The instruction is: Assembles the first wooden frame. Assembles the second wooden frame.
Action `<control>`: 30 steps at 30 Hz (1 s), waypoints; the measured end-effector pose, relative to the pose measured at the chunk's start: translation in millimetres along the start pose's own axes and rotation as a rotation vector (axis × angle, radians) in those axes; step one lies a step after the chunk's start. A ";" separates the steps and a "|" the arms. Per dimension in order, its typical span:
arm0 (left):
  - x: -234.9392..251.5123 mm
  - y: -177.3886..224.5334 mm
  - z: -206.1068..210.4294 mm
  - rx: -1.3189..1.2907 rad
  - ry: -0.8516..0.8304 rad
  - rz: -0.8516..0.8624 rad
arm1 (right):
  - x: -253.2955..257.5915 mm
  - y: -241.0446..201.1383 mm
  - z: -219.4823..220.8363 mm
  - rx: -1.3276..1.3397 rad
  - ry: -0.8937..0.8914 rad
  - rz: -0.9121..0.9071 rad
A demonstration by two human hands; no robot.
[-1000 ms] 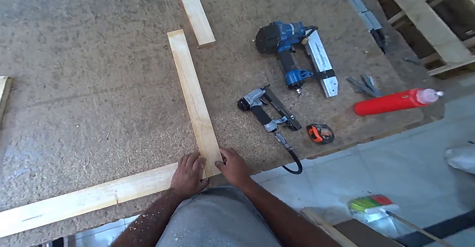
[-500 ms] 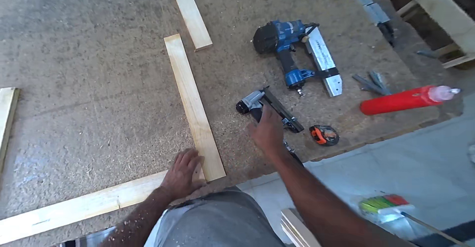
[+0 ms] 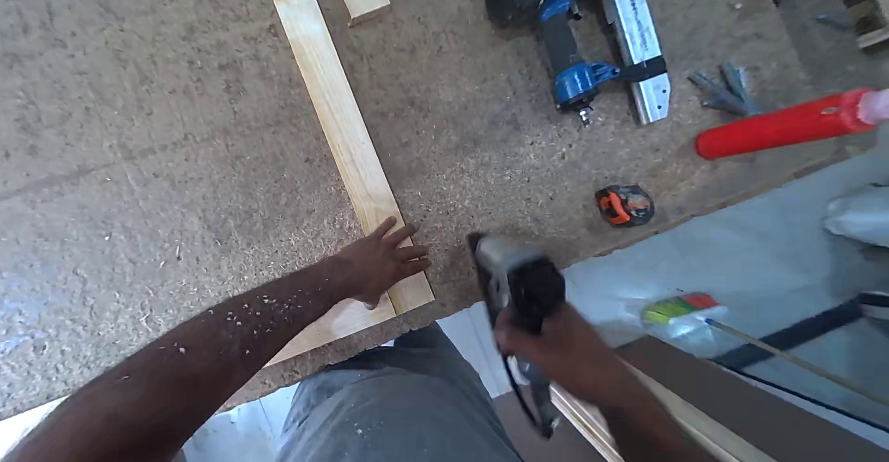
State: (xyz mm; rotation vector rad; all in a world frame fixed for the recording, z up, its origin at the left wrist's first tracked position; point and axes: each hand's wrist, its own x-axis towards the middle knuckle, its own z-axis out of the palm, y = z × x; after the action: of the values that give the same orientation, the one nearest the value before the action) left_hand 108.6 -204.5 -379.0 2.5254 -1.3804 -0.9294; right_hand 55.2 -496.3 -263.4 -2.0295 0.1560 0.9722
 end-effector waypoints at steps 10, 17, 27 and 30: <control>3.5 -14.3 9.8 -0.069 0.015 0.058 | -36.0 8.5 135.7 -0.019 -0.074 0.190; 5.0 -14.7 9.5 -0.061 -0.008 0.051 | -28.3 14.1 156.2 -0.119 -0.042 0.286; 5.8 -13.7 6.8 -0.074 -0.030 0.029 | -19.4 4.7 159.2 -0.141 -0.083 0.312; 5.8 -13.9 6.3 -0.087 -0.026 0.035 | -26.8 4.3 156.2 -0.140 -0.065 0.279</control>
State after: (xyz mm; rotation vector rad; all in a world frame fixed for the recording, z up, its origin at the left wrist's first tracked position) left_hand 117.4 -199.9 -392.0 2.4261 -1.3561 -0.9974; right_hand -55.6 -388.8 -299.2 -2.1373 0.3527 1.2512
